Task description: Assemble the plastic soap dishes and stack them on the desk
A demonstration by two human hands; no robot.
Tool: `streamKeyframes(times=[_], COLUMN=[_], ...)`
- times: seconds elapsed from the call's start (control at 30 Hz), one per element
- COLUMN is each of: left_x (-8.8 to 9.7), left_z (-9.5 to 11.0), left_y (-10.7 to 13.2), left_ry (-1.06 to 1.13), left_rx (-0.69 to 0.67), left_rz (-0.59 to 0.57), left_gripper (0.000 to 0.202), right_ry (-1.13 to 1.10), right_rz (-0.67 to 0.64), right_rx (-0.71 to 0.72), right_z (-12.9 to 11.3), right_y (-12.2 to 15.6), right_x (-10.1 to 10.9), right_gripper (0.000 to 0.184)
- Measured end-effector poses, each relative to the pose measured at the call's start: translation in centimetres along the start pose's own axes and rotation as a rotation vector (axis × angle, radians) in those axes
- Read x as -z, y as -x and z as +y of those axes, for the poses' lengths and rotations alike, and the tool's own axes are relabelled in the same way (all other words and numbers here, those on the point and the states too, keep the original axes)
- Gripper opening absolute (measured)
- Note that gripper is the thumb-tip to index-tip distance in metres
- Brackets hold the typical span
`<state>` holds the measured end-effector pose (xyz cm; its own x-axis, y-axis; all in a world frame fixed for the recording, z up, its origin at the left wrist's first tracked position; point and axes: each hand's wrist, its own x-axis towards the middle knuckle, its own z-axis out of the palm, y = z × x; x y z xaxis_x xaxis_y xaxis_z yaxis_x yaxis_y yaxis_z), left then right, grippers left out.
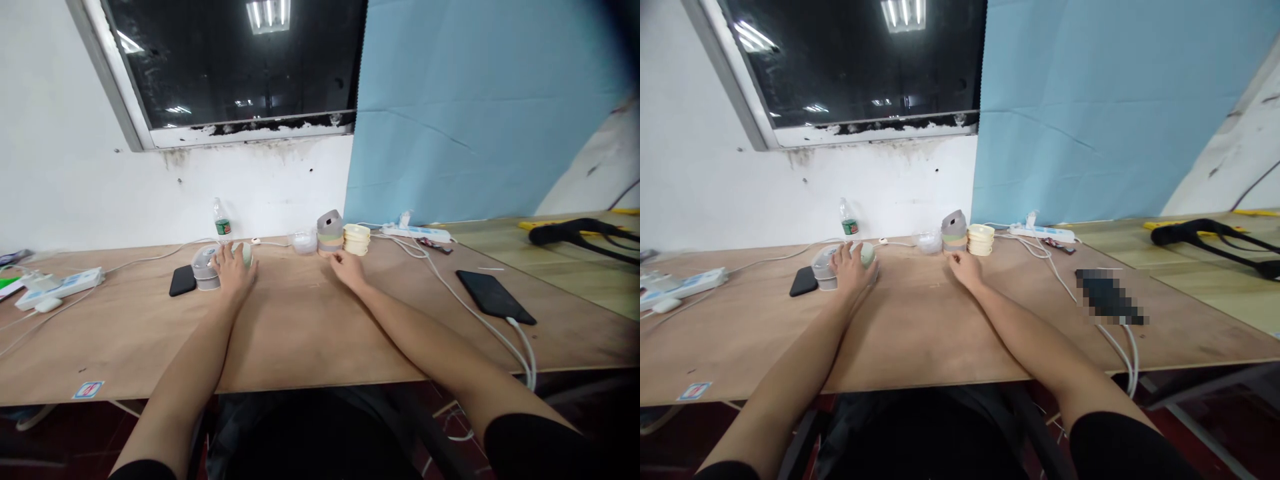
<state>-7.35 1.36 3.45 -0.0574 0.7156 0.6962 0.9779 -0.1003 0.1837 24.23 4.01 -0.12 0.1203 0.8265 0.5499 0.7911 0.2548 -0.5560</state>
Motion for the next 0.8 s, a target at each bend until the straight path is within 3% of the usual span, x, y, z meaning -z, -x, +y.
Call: streamKeyframes(times=[0.1,0.23,0.4,0.53,0.8], left_x=[-0.1,-1.6,-3.5,-3.5,-2.8], left_z=[1.1,3.3,4.5,4.0,4.0], left_y=[0.3,1.9,3.8,3.6,3.2], left_ry=[0.122,0.257,0.253,0.284,0.264], left_rx=[-0.18,-0.435,-0.506,-0.506,-0.525], left_rz=[-0.068,-0.366,-0.695,-0.738,-0.763], left_gripper=[0.047,0.047,0.062,0.067,0.067], right_ry=[-0.027,-0.006,0.077,0.081,0.026], right_rz=[0.153,0.267,0.304,0.278,0.244], right_rx=[-0.077,-0.158,-0.215,-0.217,-0.271], right_z=[1.9,4.3,6.7,8.1,8.7], right_y=[-1.1,-2.4,-4.0,-4.9,-4.9], right_x=[0.5,0.8,1.2,1.1,0.8], right_gripper=[0.028,0.035,0.051,0.053,0.031])
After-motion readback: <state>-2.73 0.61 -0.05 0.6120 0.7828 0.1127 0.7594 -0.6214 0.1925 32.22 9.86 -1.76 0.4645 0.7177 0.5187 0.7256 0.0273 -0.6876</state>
